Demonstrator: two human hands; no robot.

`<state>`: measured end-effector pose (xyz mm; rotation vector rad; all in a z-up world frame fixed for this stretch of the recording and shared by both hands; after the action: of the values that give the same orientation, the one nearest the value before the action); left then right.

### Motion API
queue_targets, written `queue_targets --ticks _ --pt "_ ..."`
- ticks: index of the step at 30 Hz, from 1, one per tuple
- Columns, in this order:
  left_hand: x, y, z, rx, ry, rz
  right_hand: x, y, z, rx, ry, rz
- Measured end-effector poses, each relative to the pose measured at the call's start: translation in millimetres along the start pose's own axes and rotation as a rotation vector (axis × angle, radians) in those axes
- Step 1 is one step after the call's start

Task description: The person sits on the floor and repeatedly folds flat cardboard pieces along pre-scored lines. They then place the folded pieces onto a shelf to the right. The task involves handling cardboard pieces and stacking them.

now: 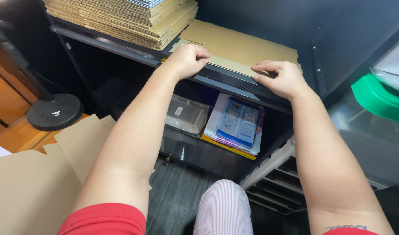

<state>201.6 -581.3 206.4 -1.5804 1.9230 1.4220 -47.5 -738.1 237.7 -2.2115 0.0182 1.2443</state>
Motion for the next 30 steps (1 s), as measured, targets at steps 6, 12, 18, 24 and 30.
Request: queue_targets --ticks 6,12,18,24,30 --pt "-1.4 -2.1 0.8 -0.046 -0.01 0.018 4.3 10.8 -3.0 0.029 -0.018 0.013" --pt "5.5 -7.9 -2.5 -0.073 0.01 0.008 5.0 11.7 -4.6 0.043 -0.017 0.027" --pt "-4.9 16.2 20.9 -0.075 0.049 -0.037 12.6 17.6 -14.6 0.103 -0.045 0.089" --pt "-11.8 17.0 47.4 0.105 0.237 -0.068 0.9 -3.3 -6.0 -0.209 0.048 0.303" --pt "-55.2 -23.4 177.0 0.027 0.482 -0.029 10.9 -78.9 48.4 -0.819 0.544 -0.097"
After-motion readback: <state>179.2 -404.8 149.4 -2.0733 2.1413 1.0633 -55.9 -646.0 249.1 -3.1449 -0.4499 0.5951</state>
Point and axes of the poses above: each hand's wrist, its own z-axis away from the middle knuckle, its own x-axis out of the palm, y = z × x, the point moved 6 cm from there along -z, towards the middle knuckle, and after that the axes turned 4 degrees about x, right-handed, at the moved point
